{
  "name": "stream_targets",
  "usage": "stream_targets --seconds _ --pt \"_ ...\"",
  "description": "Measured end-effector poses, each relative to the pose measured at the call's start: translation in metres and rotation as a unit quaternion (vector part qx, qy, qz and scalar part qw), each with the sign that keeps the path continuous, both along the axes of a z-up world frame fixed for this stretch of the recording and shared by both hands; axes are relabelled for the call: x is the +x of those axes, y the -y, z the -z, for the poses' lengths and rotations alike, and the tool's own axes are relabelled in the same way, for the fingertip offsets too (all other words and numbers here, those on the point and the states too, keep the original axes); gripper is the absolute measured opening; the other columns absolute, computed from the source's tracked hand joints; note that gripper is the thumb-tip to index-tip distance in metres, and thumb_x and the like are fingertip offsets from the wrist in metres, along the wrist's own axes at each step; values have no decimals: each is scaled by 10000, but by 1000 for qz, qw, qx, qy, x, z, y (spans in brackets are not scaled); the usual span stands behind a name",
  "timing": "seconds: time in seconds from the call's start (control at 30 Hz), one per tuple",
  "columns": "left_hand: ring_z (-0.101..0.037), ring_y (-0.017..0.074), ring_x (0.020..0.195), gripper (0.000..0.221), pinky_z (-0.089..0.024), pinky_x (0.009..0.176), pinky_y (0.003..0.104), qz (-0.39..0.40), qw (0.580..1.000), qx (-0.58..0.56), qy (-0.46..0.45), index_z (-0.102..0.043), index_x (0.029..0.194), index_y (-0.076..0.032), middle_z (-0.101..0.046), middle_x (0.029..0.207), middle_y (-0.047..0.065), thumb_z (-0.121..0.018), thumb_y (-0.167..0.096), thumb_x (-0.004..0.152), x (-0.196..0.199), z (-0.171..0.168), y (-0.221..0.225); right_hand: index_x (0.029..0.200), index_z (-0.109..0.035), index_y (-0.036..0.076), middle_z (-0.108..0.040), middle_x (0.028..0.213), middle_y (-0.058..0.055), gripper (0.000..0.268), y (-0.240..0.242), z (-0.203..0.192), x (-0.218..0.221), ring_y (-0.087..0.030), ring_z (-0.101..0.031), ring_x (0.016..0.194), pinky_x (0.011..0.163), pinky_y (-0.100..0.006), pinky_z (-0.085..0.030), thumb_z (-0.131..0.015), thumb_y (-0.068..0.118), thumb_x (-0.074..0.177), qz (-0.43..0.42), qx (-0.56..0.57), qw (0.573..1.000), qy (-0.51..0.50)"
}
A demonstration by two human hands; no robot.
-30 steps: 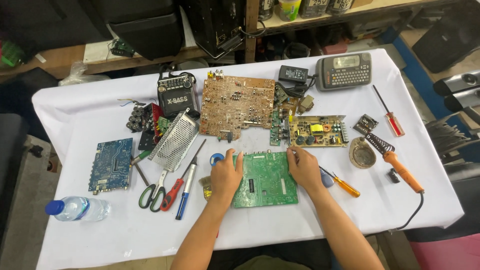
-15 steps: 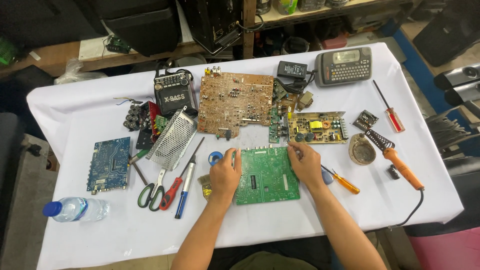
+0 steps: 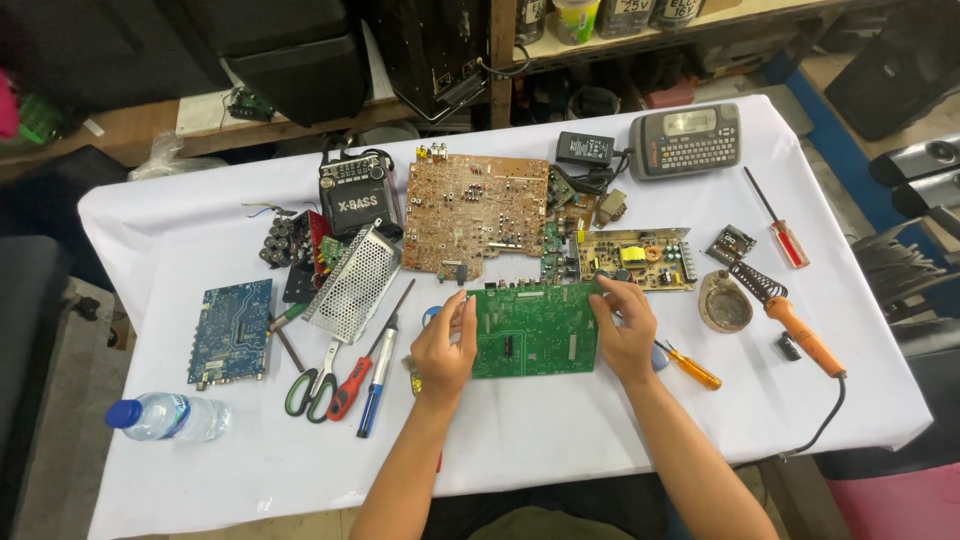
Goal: A person is repairing electronic circuit boards using a soldering iron and other hand tools on a workbench.
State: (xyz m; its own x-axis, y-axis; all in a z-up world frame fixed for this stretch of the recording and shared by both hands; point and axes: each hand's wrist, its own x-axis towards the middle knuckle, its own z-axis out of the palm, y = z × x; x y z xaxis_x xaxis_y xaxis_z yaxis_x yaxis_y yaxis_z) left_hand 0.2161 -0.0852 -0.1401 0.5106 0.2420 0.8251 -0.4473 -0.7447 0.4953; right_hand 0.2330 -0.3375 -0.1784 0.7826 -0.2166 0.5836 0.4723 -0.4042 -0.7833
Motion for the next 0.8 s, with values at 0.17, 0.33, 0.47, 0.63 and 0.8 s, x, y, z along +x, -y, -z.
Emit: stream_targets --seconds 0.17,0.33,0.47,0.63,0.8 --pt "-768 142 692 236 -647 562 198 27 998 1 60 -779 1056 2 -803 841 106 -825 -17 825 -7 -12 0 1212 -738 -27 -722 968 -129 291 4 -1 1 -229 -694 781 734 -338 -567 -761 -13 922 25 -10 995 95" --pt "-749 164 658 270 -634 540 215 43 997 3 57 -758 1105 24 -787 816 115 -811 -35 847 -4 -4 0 1221 -727 -38 -721 966 -138 289 3 -3 -1 -234 -685 770 727 -346 -560 -745 -7 935 26 -16 995 100" --pt "-687 140 568 262 -594 476 232 44 997 22 61 -760 1118 10 -760 749 86 -802 -60 869 -1 -6 -1 1222 -729 -38 -703 993 -142 276 4 -5 -3 -242 -664 770 729 -348 -553 -724 9 950 19 -32 994 99" --pt "-620 111 525 194 -542 458 209 32 998 30 55 -786 1071 -27 -748 728 44 -796 -78 884 1 0 -3 1181 -734 -45 -696 972 -137 240 3 -10 -2 -231 -649 741 719 -342 -547 -727 11 948 20 -31 995 97" --pt "-600 117 490 86 -525 437 203 43 998 21 42 -795 971 -62 -722 690 13 -792 -109 900 -3 -1 -6 1115 -740 -49 -689 928 -137 192 5 -8 -3 -245 -657 732 716 -350 -551 -747 6 931 14 -26 992 119"
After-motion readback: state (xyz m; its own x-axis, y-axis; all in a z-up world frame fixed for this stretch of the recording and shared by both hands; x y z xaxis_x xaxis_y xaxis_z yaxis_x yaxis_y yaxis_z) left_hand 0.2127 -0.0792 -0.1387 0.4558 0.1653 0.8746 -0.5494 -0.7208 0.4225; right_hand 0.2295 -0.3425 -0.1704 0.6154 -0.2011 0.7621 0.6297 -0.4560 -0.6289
